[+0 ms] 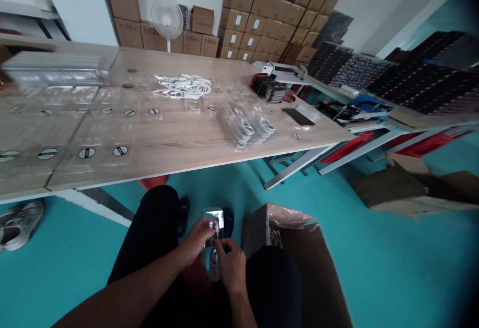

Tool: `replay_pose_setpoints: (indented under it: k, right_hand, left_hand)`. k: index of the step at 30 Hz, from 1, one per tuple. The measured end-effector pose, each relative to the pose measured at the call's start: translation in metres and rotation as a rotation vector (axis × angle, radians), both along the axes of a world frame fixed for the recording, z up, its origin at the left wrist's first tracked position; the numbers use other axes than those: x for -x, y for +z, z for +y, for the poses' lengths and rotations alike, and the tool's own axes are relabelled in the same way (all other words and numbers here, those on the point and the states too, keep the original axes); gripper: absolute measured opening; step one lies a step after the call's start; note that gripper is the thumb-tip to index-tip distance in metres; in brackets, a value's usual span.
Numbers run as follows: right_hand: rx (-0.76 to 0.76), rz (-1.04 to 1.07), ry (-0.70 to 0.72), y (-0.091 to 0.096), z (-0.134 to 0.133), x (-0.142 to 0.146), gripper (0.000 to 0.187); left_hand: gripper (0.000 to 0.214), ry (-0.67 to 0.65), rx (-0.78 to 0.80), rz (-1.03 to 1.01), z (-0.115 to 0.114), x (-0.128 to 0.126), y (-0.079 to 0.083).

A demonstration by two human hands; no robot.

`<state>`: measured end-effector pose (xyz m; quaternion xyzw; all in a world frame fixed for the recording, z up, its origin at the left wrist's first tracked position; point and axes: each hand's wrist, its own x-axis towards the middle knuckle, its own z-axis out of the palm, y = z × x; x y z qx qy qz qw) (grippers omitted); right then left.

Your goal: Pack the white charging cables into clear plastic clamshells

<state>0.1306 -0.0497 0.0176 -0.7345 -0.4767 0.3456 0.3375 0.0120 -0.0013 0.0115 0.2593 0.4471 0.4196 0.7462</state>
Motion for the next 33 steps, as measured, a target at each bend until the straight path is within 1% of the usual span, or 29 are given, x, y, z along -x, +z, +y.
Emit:
replay_pose_setpoints:
  k: [3,6,9,12,15,17,19,22,24,27,31,33]
  right_hand:
    - [0.022,-0.066,0.007,-0.001,-0.001,0.002,0.021]
    - [0.055,-0.111,0.024,0.000,-0.002,0.005,0.022]
    - [0.075,-0.133,0.037,0.003,-0.001,0.007,0.021]
    - [0.056,-0.154,0.046,0.007,-0.001,0.009,0.017]
    - [-0.004,-0.190,0.076,0.009,-0.004,0.009,0.013]
    - [-0.015,-0.200,0.107,0.010,-0.008,0.008,0.017]
    - [0.012,-0.174,0.133,0.009,-0.012,0.006,0.021]
    - [0.043,-0.119,0.122,0.009,-0.015,0.004,0.026]
    - [0.037,-0.103,0.112,0.009,-0.016,0.003,0.028]
    - [0.018,-0.067,0.119,0.006,-0.015,0.005,0.029]
    - [0.001,0.014,0.102,-0.003,-0.015,0.004,0.030]
    - [-0.038,-0.002,0.101,-0.008,-0.017,0.001,0.029]
  left_hand:
    - [0.025,-0.025,-0.027,0.094,-0.001,-0.001,0.001]
    - [0.022,-0.023,-0.044,0.187,-0.002,-0.001,0.003]
    - [0.020,-0.013,-0.033,0.205,-0.003,-0.003,0.004]
    - [0.022,0.038,-0.009,0.187,-0.002,-0.004,0.001]
    - [0.028,0.134,0.048,0.164,0.002,-0.003,-0.004]
    - [0.031,0.205,0.098,0.142,0.006,0.000,-0.007]
    - [0.033,0.261,0.148,0.104,0.008,0.002,-0.009]
    - [0.033,0.316,0.237,0.019,0.009,0.003,-0.011]
    - [0.034,0.334,0.270,-0.027,0.008,0.002,-0.011]
    - [0.034,0.340,0.246,-0.074,0.009,0.001,-0.011]
    - [0.032,0.344,0.244,-0.100,0.011,0.002,-0.012]
    - [0.028,0.341,0.257,-0.116,0.012,0.004,-0.014]
